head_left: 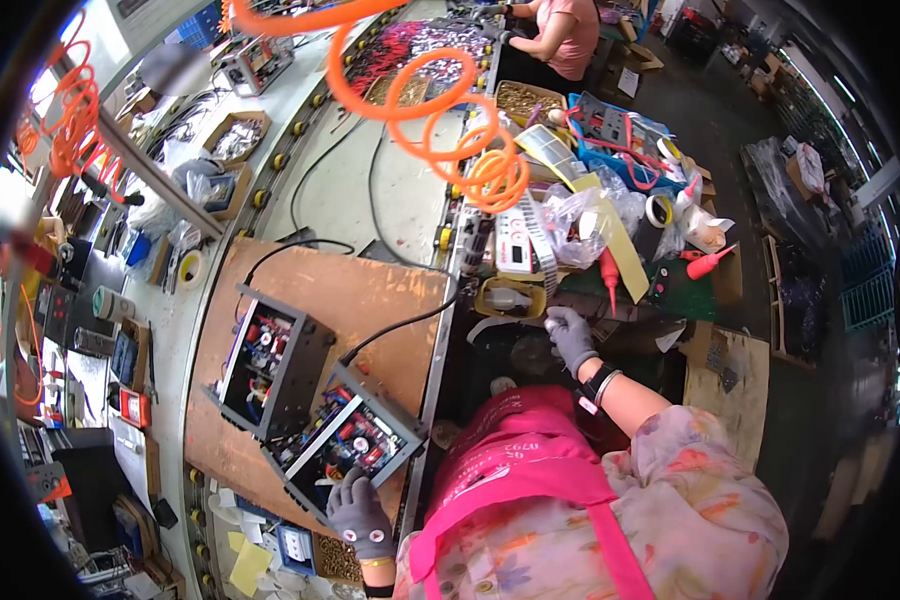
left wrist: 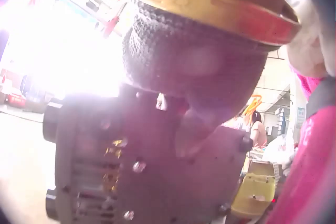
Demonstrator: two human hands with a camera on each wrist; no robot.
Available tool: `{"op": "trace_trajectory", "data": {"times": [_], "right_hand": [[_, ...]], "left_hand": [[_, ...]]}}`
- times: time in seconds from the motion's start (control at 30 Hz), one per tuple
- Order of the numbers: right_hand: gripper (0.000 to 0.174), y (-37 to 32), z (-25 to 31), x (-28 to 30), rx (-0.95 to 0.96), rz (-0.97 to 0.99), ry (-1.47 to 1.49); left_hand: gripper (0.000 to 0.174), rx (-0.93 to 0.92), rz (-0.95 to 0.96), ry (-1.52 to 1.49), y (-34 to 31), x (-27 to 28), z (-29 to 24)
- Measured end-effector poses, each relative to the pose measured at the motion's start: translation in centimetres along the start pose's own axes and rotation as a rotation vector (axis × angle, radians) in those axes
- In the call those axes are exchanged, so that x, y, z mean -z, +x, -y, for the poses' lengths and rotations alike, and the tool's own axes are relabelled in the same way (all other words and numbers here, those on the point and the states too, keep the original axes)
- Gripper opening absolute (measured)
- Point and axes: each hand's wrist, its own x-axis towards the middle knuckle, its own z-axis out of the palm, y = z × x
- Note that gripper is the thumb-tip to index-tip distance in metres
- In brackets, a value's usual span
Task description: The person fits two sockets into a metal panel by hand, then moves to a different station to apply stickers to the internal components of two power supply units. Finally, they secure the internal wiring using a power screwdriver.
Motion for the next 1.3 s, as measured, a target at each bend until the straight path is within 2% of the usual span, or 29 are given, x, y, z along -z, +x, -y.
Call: {"op": "trace_trajectory", "data": {"times": [0.03, 0.07, 0.13, 0.2, 0.23, 0.33, 0.37, 0.47, 0.6, 0.63, 0.7, 0.73, 0.8, 0.83, 0.87, 0.9, 0.93, 1.0, 1.07, 1.1, 1.2, 1.23, 1.3], "right_hand": [[0.025, 0.3, 0.6, 1.6, 0.141, -0.1, -0.06], [0.024, 1.0, 1.4, 3.2, 0.186, -0.198, -0.05], [0.028, 3.8, 0.5, 7.1, 0.296, -0.384, -0.249], [0.039, 6.8, -0.3, 10.5, 0.316, -0.537, -0.418], [0.049, 7.6, 0.7, 11.8, 0.256, -0.515, -0.636], [0.055, 11.0, -0.1, 13.1, 0.163, -0.436, -0.722], [0.048, 12.4, -1.7, 13.2, 0.256, -0.483, -0.775], [0.036, 14.2, -2.4, 13.9, -0.003, -0.288, -0.687], [0.022, 13.6, -1.4, 16.5, 0.099, -0.463, -0.492], [0.019, 13.4, -0.9, 17.0, 0.275, -0.5, -0.271], [0.019, 11.4, 1.6, 17.7, 0.346, -0.382, -0.076], [0.019, 9.7, 4.1, 17.8, 0.377, -0.289, -0.033], [0.02, 5.4, 10.9, 15.8, 0.556, -0.205, 0.075], [0.022, 4.4, 10.4, 15.5, 0.576, -0.077, 0.017], [0.024, 3.1, 11.7, 14.4, 0.678, -0.002, 0.017], [0.024, 1.2, 12.8, 13.3, 0.602, 0.104, 0.027], [0.024, -0.4, 13.9, 11.8, 0.596, 0.197, 0.124], [0.023, -2.2, 15.1, 10.0, 0.623, 0.482, 0.108], [0.023, -3.5, 14.9, 7.6, 0.635, 0.669, 0.192], [0.023, -4.2, 15.1, 6.7, 0.645, 0.741, 0.189], [0.028, -5.3, 15.3, 4.5, 0.746, 0.918, 0.162], [0.03, -5.6, 15.5, 4.2, 0.692, 0.912, 0.216], [0.034, -6.1, 16.7, 3.7, 0.578, 0.886, 0.319]], "left_hand": [[0.023, 0.054, 0.041, -0.028, 0.3, 0.8, -0.9], [0.028, 0.11, 0.08, -0.053, 0.7, 1.5, -1.9], [0.035, 0.104, 0.006, -0.027, 1.5, 2.4, -4.4], [0.039, 0.084, -0.027, -0.065, 2.4, 2.4, -6.8], [0.039, 0.07, -0.026, -0.12, 2.8, 2.1, -8.1], [0.036, -0.042, 0.017, -0.234, 4.5, 1.2, -11.7], [0.036, -0.095, 0.011, -0.225, 5.2, 0.9, -12.8], [0.033, -0.18, 0.03, -0.205, 7.0, 0.6, -15.6], [0.032, -0.218, 0.063, -0.286, 8.6, 0.6, -18.3], [0.033, -0.231, 0.05, -0.302, 9.0, 0.5, -18.8], [0.033, -0.216, 0.068, -0.401, 9.8, 0.3, -19.8], [0.033, -0.204, 0.073, -0.45, 10.4, 0.3, -20.4], [0.038, -0.161, 0.149, -0.596, 12.2, 1.2, -22.5], [0.039, -0.138, 0.178, -0.671, 13.1, 1.4, -23.4], [0.041, -0.108, 0.202, -0.743, 13.7, 1.8, -24.0], [0.046, -0.077, 0.241, -0.869, 14.3, 1.1, -24.3], [0.051, -0.047, 0.271, -0.995, 14.9, 0.1, -24.3], [0.056, 0.034, 0.233, -1.293, 15.6, -0.9, -24.9], [0.058, 0.01, 0.218, -1.447, 17.1, 1.2, -25.2], [0.049, 0.143, 0.156, -1.543, 17.1, 2.7, -25.7], [0.036, 0.325, -0.004, -1.562, 16.5, 3.3, -24.5], [0.03, 0.327, -0.08, -1.559, 16.3, 3.5, -24.2], [0.031, 0.33, -0.071, -1.463, 15.4, 3.7, -22.9]]}}
